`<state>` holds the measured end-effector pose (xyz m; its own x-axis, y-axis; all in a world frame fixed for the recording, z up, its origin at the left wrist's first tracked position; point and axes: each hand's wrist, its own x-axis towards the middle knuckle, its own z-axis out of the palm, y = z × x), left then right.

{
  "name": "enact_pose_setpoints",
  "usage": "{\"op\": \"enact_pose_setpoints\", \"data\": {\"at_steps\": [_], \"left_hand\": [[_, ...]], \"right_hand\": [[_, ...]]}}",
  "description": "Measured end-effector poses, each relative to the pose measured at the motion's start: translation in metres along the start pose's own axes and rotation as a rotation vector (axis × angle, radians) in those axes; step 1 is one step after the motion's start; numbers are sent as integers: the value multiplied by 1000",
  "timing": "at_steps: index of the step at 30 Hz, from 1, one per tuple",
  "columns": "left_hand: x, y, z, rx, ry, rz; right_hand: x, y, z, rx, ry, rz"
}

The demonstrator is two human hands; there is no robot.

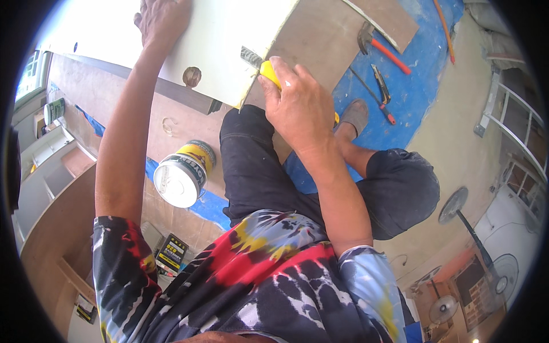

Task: The person kneels on the floor and uses a utility knife to trim the edge of a white cabinet door. They then use a metal file to smooth the cut edge and remove loose material by hand.

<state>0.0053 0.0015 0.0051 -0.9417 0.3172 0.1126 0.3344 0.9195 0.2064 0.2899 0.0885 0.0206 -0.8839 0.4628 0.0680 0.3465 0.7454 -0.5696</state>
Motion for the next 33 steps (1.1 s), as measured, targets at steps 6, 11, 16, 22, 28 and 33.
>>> {"op": "enact_pose_setpoints", "data": {"at_steps": [6,11,16,22,28,33], "left_hand": [[-1,1,-2,2,-10,3],[-1,2,-3,0,-31,3],[-1,5,-7,8,-70,-16],[-1,5,-7,6,-72,-16],[-4,4,-7,-2,-52,-4],[-3,4,-9,0,-51,3]], "right_hand": [[3,1,-2,50,-16,51],[7,3,-4,75,86,-12],[11,5,-6,50,-15,44],[17,8,-7,31,4,49],[19,10,-7,57,19,63],[22,12,-7,7,39,31]]}}
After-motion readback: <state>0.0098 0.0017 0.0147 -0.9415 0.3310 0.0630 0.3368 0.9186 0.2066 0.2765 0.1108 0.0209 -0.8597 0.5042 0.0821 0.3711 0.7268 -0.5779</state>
